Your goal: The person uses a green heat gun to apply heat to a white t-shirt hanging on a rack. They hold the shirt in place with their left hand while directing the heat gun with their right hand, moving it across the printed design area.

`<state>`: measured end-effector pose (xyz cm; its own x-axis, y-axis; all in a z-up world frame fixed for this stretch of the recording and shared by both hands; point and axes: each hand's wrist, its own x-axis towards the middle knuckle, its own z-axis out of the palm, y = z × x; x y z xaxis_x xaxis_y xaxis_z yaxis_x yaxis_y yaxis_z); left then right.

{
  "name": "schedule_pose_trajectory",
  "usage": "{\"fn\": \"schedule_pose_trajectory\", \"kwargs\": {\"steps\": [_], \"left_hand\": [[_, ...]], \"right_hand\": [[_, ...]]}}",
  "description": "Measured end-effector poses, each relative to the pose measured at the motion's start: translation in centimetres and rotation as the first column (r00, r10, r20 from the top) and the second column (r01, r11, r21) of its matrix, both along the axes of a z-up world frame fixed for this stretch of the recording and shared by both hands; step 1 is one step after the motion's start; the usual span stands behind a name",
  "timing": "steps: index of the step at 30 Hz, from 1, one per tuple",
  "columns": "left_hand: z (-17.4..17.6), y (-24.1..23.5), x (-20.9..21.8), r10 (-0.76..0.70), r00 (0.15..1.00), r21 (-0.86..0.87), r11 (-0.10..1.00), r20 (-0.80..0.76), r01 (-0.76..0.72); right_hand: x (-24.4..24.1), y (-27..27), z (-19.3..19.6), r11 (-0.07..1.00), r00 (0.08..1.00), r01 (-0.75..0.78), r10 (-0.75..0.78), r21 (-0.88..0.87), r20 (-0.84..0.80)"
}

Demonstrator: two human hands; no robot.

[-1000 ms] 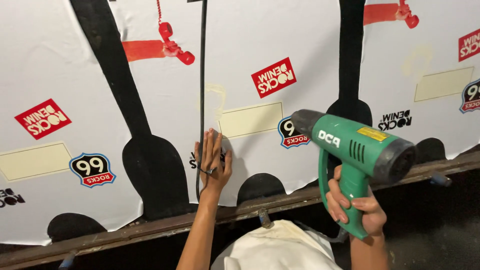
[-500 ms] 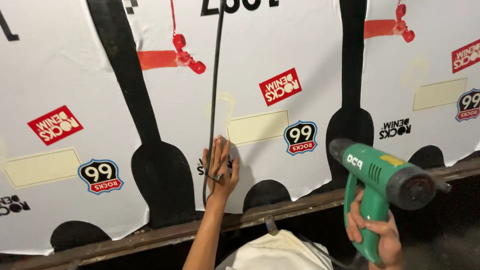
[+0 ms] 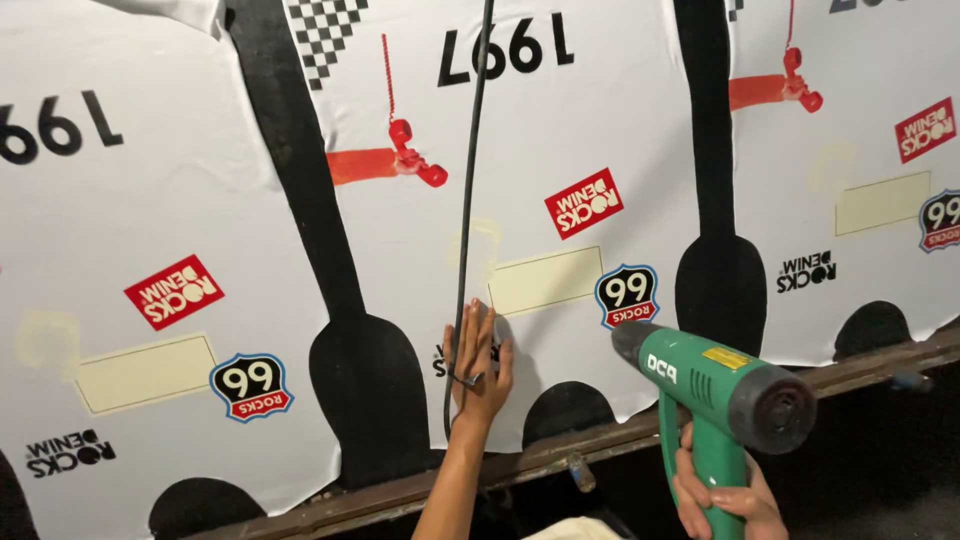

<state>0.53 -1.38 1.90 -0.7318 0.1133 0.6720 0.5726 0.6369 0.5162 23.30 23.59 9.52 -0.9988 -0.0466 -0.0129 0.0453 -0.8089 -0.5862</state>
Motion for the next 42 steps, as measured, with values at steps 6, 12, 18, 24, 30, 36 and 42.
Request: {"fn": "schedule_pose_trajectory", "kwargs": {"steps": [6, 12, 18, 24, 30, 36, 42], "left_hand": [[-0.1, -0.1, 0.1, 0.007, 1.0, -0.022, 1.0, -0.016, -0.008], [-0.4, 0.0, 0.2, 0.048, 0.997, -0.079, 0.996, -0.052, -0.052], [-0.8, -0.4, 0.3, 0.003, 1.0, -0.051, 0.999, -0.021, -0.004], [-0.3, -0.8, 2.3, 0.2, 0.98, 0.029, 0.979, -0.015, -0.2], [0.0, -3.9, 4.9, 0.381, 0.924, -0.026, 0.924, -0.036, -0.382], [0.8, -10.7, 8.8, 0.441, 0.894, 0.025, 0.896, 0.08, -0.444], [1.0, -20.4, 11.6, 0.46, 0.883, 0.039, 0.884, 0.091, -0.465]], "right_hand": [[-2.5, 5.0, -4.3, 0.886, 0.899, -0.388, 0.304, -0.253, -0.314], [-1.9, 3.9, 2.8, 0.977, 0.985, 0.083, -0.05, 0.197, -0.166], [1.0, 6.0, -1.1, 0.973, 0.97, 0.227, -0.23, 0.046, 0.081], [2.4, 8.4, -8.9, 0.97, 0.965, 0.205, -0.223, 0.134, 0.139], [1.5, 4.1, -5.5, 0.975, 0.942, 0.195, -0.216, 0.107, 0.257], [0.1, -1.0, -3.0, 0.99, 0.988, 0.041, -0.06, 0.135, 0.142], [-1.3, -6.5, -6.4, 0.943, 0.933, -0.315, 0.329, 0.107, -0.146]]}}
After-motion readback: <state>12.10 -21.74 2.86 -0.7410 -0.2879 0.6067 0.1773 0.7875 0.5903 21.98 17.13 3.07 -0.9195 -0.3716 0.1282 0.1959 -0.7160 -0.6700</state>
